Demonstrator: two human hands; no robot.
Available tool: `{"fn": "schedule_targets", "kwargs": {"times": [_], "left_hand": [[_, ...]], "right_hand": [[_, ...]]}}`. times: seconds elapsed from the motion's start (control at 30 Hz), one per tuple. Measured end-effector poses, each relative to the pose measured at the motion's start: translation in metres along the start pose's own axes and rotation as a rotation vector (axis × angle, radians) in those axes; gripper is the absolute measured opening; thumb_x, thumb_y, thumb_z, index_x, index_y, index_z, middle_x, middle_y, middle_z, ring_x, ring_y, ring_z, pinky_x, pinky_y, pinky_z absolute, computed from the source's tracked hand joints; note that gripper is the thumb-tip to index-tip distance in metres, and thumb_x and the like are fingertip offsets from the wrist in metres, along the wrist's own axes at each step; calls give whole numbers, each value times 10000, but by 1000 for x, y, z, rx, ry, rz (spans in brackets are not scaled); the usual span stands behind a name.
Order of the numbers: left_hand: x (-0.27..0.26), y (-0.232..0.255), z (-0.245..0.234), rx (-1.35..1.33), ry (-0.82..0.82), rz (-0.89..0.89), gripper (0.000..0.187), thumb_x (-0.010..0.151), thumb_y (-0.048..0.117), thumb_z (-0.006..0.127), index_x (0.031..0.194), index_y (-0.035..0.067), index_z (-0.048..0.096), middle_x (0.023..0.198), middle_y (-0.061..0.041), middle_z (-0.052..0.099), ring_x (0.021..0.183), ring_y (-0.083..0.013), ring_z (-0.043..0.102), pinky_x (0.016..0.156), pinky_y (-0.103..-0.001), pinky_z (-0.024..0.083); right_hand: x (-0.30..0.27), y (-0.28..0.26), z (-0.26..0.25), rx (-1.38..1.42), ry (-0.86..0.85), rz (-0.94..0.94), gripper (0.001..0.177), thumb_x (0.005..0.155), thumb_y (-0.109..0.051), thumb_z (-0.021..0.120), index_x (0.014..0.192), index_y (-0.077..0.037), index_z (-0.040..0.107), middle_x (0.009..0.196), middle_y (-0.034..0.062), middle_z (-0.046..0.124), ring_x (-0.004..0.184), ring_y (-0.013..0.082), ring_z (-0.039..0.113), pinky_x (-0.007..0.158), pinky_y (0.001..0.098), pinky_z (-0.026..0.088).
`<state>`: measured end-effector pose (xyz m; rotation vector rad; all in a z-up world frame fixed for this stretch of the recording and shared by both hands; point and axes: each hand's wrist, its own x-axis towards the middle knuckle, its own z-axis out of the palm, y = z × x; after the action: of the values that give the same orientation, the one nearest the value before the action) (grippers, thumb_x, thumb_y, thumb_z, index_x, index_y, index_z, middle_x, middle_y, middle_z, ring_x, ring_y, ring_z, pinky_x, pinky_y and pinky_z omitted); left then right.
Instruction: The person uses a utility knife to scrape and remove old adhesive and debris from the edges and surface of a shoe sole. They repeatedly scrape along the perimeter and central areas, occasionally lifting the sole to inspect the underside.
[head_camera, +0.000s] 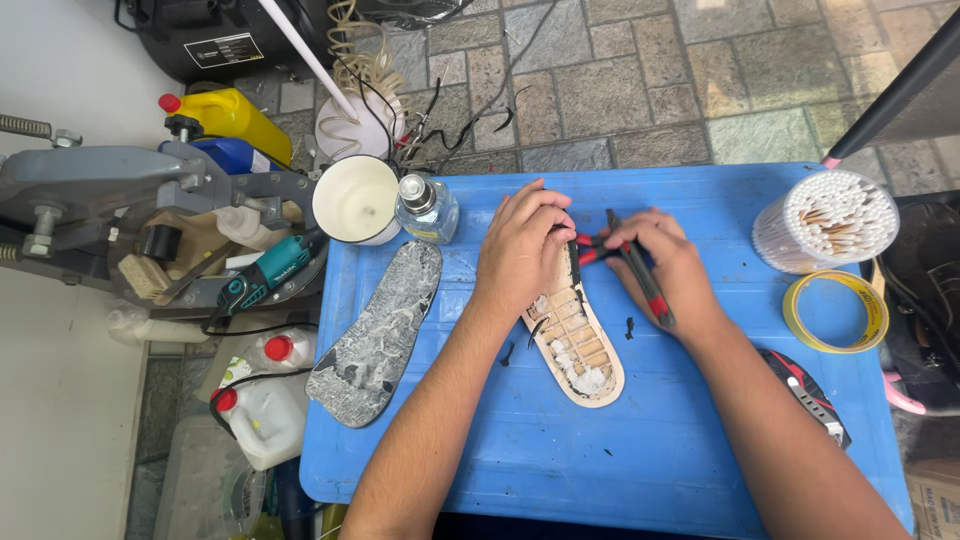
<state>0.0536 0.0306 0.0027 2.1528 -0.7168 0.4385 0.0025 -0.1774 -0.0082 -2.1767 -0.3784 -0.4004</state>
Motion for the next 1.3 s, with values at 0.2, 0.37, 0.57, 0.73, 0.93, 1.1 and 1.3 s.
{"fn": "schedule_targets", "kwargs": {"times": [0.2, 0.37, 0.57, 0.73, 0.93, 1.1, 1.3], "left_hand": [[-7, 13, 9, -47, -62, 47, 121, 873, 132, 753, 941, 70, 674, 1188, -54, 673, 1292, -314, 599, 1150, -542, 377], [-12, 21, 4, -27, -89, 48, 117, 871, 150, 765, 953, 109, 691, 1070, -21, 688, 1154, -276, 634, 1056, -492, 454], [-18, 19, -5, -166, -139, 36, 124, 863, 99, 761, 918, 73, 653, 1018, -28, 728, 1057, -261, 689, 943, -424, 526], [-19, 18, -10, -275, -218, 25, 108, 874, 52, 728, 907, 47, 625, 1041, -48, 729, 1067, -265, 700, 957, -405, 550], [-26, 14, -8, -180, -216, 49, 89, 901, 97, 717, 935, 79, 636, 1115, -26, 696, 1184, -259, 650, 1071, -482, 489], [-31, 19, -2, 5, -140, 14, 110, 966, 183, 699, 1017, 100, 647, 1227, 3, 637, 1342, -235, 558, 1218, -596, 356], [-33, 15, -3, -117, -200, 56, 82, 940, 179, 707, 972, 120, 661, 1196, 12, 668, 1328, -229, 596, 1241, -565, 363]], "right_hand": [[-24, -17, -4, 47, 34, -80, 319, 738, 46, 727, 1044, -31, 680, 1114, 110, 752, 1251, 352, 622, 1159, 501, 406], [-41, -27, -15, 112, 201, 59, 219, 892, -3, 631, 1109, -20, 663, 1115, 121, 729, 1113, 281, 642, 1018, 429, 473], [-61, -19, -3, 489, 280, 193, 278, 995, -34, 580, 1269, -26, 532, 1128, 91, 697, 1004, 97, 644, 875, 252, 530], [-76, -25, 0, 312, 165, 316, 251, 976, -20, 705, 1218, -18, 642, 994, 123, 741, 806, 128, 676, 728, 256, 552], [-85, -38, -2, 567, 162, 303, 344, 987, 17, 601, 1326, -4, 548, 1256, 191, 692, 1096, 242, 729, 872, 340, 626], [-96, -37, -5, 878, 69, 316, 451, 907, 145, 376, 1301, 40, 568, 1337, 269, 641, 1277, 356, 642, 1150, 423, 497], [-67, -4, 1, 730, 94, 367, 223, 1034, 65, 563, 1255, 35, 567, 1221, 224, 675, 1028, 238, 695, 932, 359, 577]]}}
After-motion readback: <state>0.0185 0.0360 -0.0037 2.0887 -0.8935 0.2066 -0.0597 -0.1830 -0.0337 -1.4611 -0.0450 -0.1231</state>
